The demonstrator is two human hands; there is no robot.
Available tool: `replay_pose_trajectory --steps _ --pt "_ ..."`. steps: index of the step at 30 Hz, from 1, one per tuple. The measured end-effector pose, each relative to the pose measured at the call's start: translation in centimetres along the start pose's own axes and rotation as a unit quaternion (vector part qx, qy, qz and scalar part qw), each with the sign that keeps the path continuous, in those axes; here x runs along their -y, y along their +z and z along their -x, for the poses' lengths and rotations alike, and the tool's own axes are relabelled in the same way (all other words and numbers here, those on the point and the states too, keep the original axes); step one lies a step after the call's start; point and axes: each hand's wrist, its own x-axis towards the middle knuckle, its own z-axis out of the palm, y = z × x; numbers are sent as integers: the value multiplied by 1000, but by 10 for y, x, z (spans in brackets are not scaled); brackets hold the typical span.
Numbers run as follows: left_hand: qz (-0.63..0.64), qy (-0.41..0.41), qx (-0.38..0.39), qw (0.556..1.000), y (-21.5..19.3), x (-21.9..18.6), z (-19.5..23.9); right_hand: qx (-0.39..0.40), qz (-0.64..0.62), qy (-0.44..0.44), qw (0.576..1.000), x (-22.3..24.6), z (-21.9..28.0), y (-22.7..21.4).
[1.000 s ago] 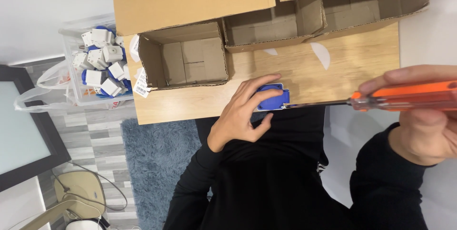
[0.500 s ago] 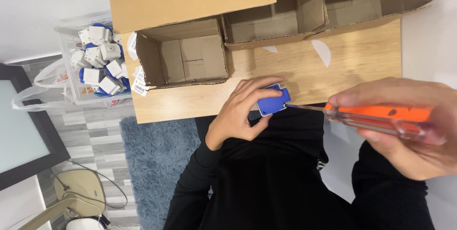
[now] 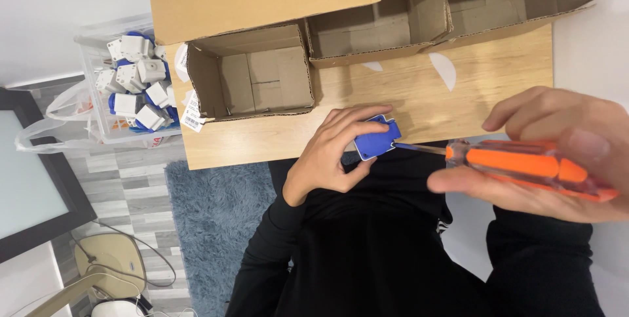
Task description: The person uses a screwdriver to tighten screws on a blue plastic electrical component. They then pick up a white plastic piece and attach it to the blue component, securing it with the screwdriver. The person repeats this process with another blue component, attaching a white piece and tightening the screws.
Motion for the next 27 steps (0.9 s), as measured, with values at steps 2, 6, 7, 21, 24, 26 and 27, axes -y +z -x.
replay_pose_trajectory --steps 2,6,7,21,24,26,27 --pt "2 0 -2 1000 0 0 0 41 -590 408 695 -9 -16 1" --pt "3 -1 -1 1000 0 2 1 -201 -646 532 509 -18 -27 -6" --pt "2 0 -1 1000 0 2 1 -124 -721 603 319 -34 -37 -18" --pt "5 5 -1 1000 0 3 1 32 -719 603 345 -58 -29 -5" --pt "5 6 -2 1000 1 3 1 91 -754 599 255 -53 -19 8" --pt "2 9 -4 1000 0 3 0 -37 -850 473 229 -30 -7 28" --pt "2 9 -4 1000 0 3 0 -36 -850 474 229 -21 -5 21"
